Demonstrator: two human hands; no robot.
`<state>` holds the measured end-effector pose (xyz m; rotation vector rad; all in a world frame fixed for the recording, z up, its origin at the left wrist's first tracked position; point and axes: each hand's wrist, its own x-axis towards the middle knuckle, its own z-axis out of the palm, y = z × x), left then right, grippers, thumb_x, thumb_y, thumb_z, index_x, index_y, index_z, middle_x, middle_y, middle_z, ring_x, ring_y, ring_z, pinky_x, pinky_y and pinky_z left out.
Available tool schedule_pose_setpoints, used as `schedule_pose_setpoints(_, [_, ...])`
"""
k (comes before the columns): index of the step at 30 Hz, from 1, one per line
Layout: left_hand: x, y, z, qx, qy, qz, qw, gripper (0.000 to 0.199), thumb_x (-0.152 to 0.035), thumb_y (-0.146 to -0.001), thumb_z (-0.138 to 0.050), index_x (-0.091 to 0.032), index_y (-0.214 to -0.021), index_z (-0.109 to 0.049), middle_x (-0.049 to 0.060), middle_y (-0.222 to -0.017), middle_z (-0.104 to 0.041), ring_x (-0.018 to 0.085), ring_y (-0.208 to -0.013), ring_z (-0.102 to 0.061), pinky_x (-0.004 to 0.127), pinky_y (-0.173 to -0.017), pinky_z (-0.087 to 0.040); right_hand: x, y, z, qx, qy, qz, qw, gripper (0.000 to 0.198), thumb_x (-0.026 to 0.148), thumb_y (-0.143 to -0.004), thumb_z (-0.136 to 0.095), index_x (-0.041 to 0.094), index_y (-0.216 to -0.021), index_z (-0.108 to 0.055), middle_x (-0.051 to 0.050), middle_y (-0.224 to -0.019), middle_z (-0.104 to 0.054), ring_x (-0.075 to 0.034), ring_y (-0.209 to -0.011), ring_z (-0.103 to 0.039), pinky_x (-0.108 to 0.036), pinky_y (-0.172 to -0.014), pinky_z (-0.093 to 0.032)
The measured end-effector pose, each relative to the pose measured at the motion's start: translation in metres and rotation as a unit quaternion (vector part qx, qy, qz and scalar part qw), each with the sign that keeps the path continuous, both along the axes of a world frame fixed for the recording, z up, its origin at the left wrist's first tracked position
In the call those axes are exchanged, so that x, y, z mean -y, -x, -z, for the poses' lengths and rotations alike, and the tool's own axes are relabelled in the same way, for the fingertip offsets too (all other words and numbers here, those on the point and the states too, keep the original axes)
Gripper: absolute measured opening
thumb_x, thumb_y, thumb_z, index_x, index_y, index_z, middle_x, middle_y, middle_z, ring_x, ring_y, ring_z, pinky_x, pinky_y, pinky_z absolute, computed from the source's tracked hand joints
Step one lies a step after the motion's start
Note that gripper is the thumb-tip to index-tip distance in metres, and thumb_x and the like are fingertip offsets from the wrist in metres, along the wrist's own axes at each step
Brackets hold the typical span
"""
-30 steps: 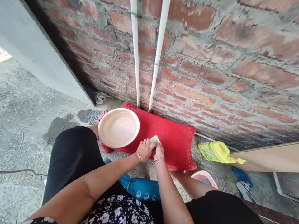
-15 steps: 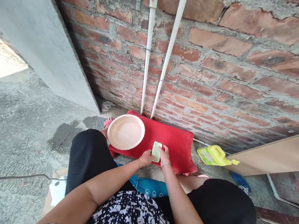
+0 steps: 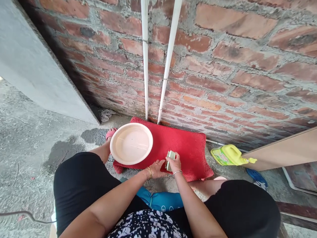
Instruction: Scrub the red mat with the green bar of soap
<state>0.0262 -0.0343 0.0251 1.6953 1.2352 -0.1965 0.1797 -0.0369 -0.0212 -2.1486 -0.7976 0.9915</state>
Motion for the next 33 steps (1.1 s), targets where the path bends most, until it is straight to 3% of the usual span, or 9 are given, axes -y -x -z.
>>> schedule_pose_setpoints(4, [-0.015,0.019,0.014,-0.153,-0.105,0.057,0.981,0.081,-0.038,-0.076,-0.056,-0.019,-0.145,-0.018,0.018,-0.147,-0.026,0.033,-0.134,-0.027,0.046,-0.105,-0.029,-0.026,0.020,0.003,0.102,0.026,-0.025,0.994,0.068,0.046,-0.061,-0.070,0.022,-0.120,-0.046,-0.004,-0.095,-0.064,-0.021,-0.086,-0.061,-0.029,-0.072,-0.043])
schedule_pose_setpoints(9, [-0.017,0.029,0.045,-0.233,-0.158,0.109,0.953,0.086,-0.034,-0.074,-0.058,-0.015,-0.146,-0.016,0.019,-0.150,-0.020,0.033,-0.137,-0.019,0.048,-0.110,-0.015,-0.049,0.060,0.000,0.253,0.067,-0.271,0.926,0.063,0.043,-0.065,-0.069,0.031,-0.122,-0.047,-0.004,-0.108,-0.056,-0.021,-0.096,-0.054,-0.031,-0.082,-0.037])
schedule_pose_setpoints(13, [-0.015,0.027,0.056,-0.258,-0.189,0.123,0.939,0.088,-0.036,-0.074,-0.058,-0.014,-0.146,-0.015,0.020,-0.147,-0.025,0.034,-0.138,-0.017,0.051,-0.111,-0.010,-0.038,0.026,0.000,0.311,0.083,-0.337,0.885,0.064,0.042,-0.068,-0.067,0.031,-0.127,-0.044,-0.006,-0.107,-0.053,-0.021,-0.097,-0.053,-0.032,-0.083,-0.035])
schedule_pose_setpoints(16, [-0.014,0.026,0.058,-0.249,-0.196,0.120,0.941,0.090,-0.036,-0.073,-0.059,-0.012,-0.146,-0.013,0.022,-0.146,-0.028,0.035,-0.137,-0.016,0.051,-0.111,-0.009,-0.009,-0.043,0.001,0.329,0.113,-0.244,0.905,0.062,0.045,-0.069,-0.066,0.029,-0.126,-0.046,-0.006,-0.102,-0.054,-0.020,-0.090,-0.055,-0.030,-0.077,-0.038])
schedule_pose_setpoints(19, [-0.014,0.025,0.058,-0.246,-0.199,0.122,0.941,0.091,-0.036,-0.073,-0.060,-0.012,-0.147,-0.012,0.022,-0.146,-0.027,0.035,-0.138,-0.015,0.051,-0.111,-0.010,0.023,-0.112,0.002,0.331,0.157,-0.056,0.929,0.062,0.047,-0.066,-0.067,0.022,-0.120,-0.051,-0.007,-0.094,-0.056,-0.020,-0.080,-0.056,-0.031,-0.070,-0.040])
schedule_pose_setpoints(22, [-0.015,0.024,0.056,-0.257,-0.206,0.149,0.932,0.095,-0.037,-0.070,-0.064,-0.009,-0.146,-0.014,0.024,-0.146,-0.025,0.036,-0.137,-0.016,0.050,-0.111,-0.009,0.031,-0.135,0.000,0.309,0.142,0.080,0.937,0.064,0.047,-0.062,-0.069,0.016,-0.115,-0.053,-0.009,-0.090,-0.057,-0.022,-0.077,-0.055,-0.034,-0.068,-0.042])
schedule_pose_setpoints(24, [-0.015,0.023,0.055,-0.271,-0.215,0.167,0.923,0.097,-0.037,-0.069,-0.066,-0.009,-0.146,-0.015,0.024,-0.146,-0.025,0.036,-0.137,-0.017,0.051,-0.111,-0.009,0.018,-0.114,0.000,0.297,0.101,0.062,0.947,0.066,0.048,-0.062,-0.069,0.017,-0.118,-0.052,-0.009,-0.094,-0.057,-0.022,-0.081,-0.055,-0.032,-0.071,-0.042])
schedule_pose_setpoints(28, [-0.014,0.023,0.057,-0.297,-0.243,0.181,0.906,0.092,-0.035,-0.071,-0.064,-0.011,-0.146,-0.016,0.023,-0.145,-0.028,0.035,-0.136,-0.022,0.052,-0.110,-0.012,-0.031,-0.021,0.003,0.264,0.076,-0.101,0.956,0.067,0.049,-0.065,-0.068,0.023,-0.124,-0.048,-0.007,-0.102,-0.054,-0.019,-0.087,-0.055,-0.028,-0.077,-0.040])
schedule_pose_setpoints(33, [-0.013,0.022,0.058,-0.298,-0.264,0.166,0.902,0.087,-0.034,-0.072,-0.063,-0.011,-0.145,-0.020,0.023,-0.143,-0.032,0.035,-0.134,-0.026,0.052,-0.110,-0.015,-0.069,0.056,0.002,0.271,0.049,-0.330,0.903,0.064,0.048,-0.068,-0.067,0.030,-0.126,-0.044,-0.005,-0.110,-0.052,-0.021,-0.097,-0.051,-0.031,-0.083,-0.035])
